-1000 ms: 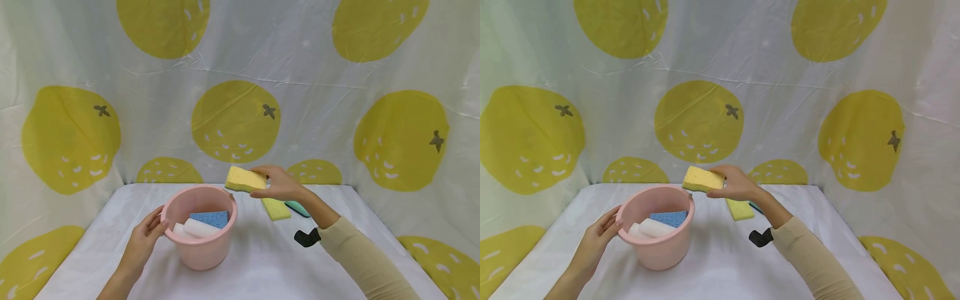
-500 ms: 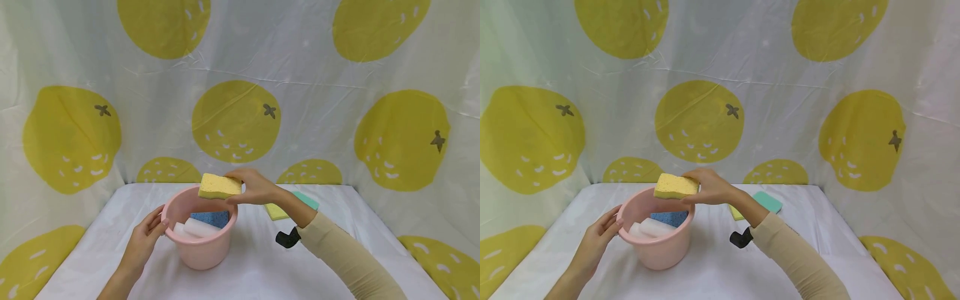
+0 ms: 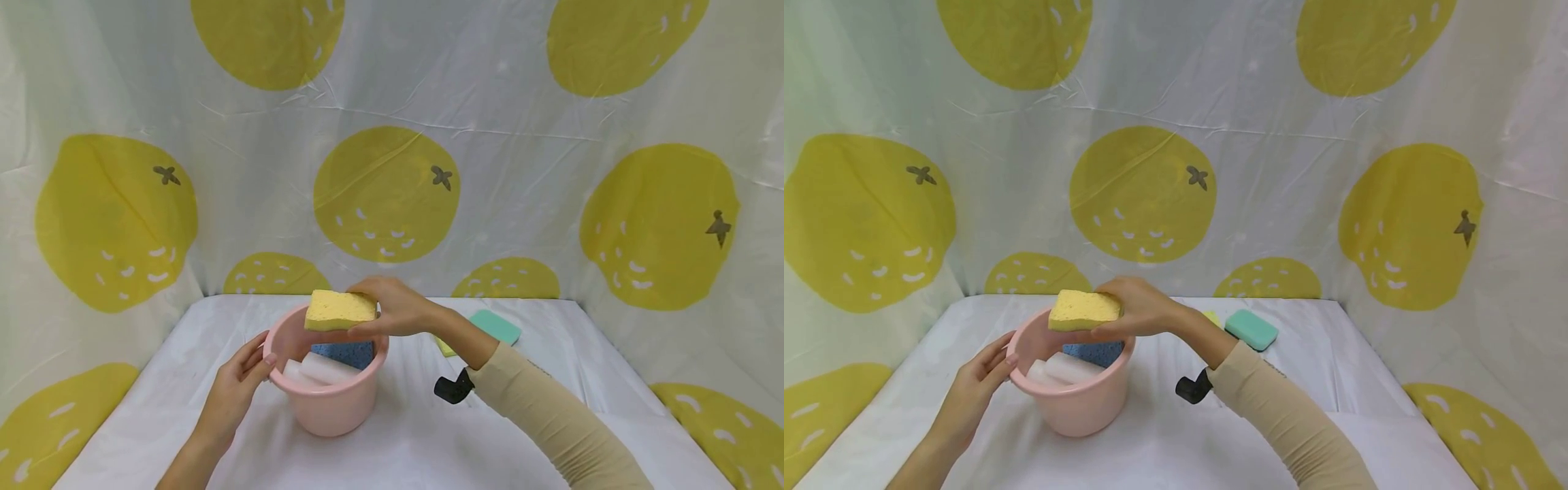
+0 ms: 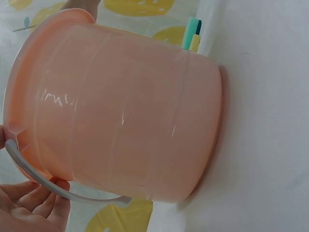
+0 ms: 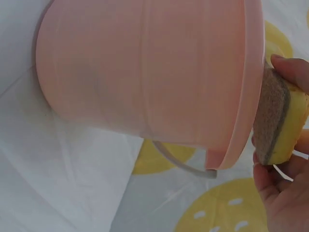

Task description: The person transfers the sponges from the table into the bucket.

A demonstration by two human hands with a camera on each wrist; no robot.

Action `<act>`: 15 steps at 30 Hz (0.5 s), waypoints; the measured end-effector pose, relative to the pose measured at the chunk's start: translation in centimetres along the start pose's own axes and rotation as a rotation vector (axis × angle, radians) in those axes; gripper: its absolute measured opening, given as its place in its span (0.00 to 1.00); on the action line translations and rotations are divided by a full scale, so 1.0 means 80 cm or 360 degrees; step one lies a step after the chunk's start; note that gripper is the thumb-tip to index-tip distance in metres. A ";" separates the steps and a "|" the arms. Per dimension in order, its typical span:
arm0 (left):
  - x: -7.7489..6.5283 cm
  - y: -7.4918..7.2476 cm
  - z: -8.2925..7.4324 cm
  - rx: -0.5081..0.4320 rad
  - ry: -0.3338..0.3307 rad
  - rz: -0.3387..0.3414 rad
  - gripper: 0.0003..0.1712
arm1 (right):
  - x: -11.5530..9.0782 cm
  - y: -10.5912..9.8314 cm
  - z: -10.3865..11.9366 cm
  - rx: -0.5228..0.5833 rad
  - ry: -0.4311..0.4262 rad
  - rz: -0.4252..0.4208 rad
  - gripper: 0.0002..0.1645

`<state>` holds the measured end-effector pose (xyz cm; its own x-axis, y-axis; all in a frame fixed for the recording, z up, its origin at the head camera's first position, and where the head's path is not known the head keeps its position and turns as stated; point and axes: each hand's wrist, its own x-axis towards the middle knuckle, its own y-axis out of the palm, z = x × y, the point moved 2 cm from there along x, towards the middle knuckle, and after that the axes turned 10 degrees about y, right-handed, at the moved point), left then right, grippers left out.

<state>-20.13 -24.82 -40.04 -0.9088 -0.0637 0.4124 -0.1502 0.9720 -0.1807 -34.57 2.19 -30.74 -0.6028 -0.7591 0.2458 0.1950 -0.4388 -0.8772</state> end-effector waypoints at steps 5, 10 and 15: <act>0.000 0.000 0.001 -0.0009 -0.0017 -0.0001 0.34 | 0.003 0.005 0.002 -0.0003 0.0028 0.0044 0.44; 0.001 0.000 0.003 -0.0016 -0.0003 -0.0002 0.34 | -0.001 0.001 0.001 0.0046 0.0075 0.0066 0.47; 0.003 -0.001 0.004 -0.0012 0.0017 -0.0008 0.34 | -0.011 -0.008 -0.006 0.0029 0.0064 0.0016 0.41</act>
<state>-20.44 -24.99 -40.21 -0.9038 -0.0662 0.4229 -0.1518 0.9733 -0.1720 -34.52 3.33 -30.59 -0.6315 -0.7435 0.2200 0.2147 -0.4404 -0.8718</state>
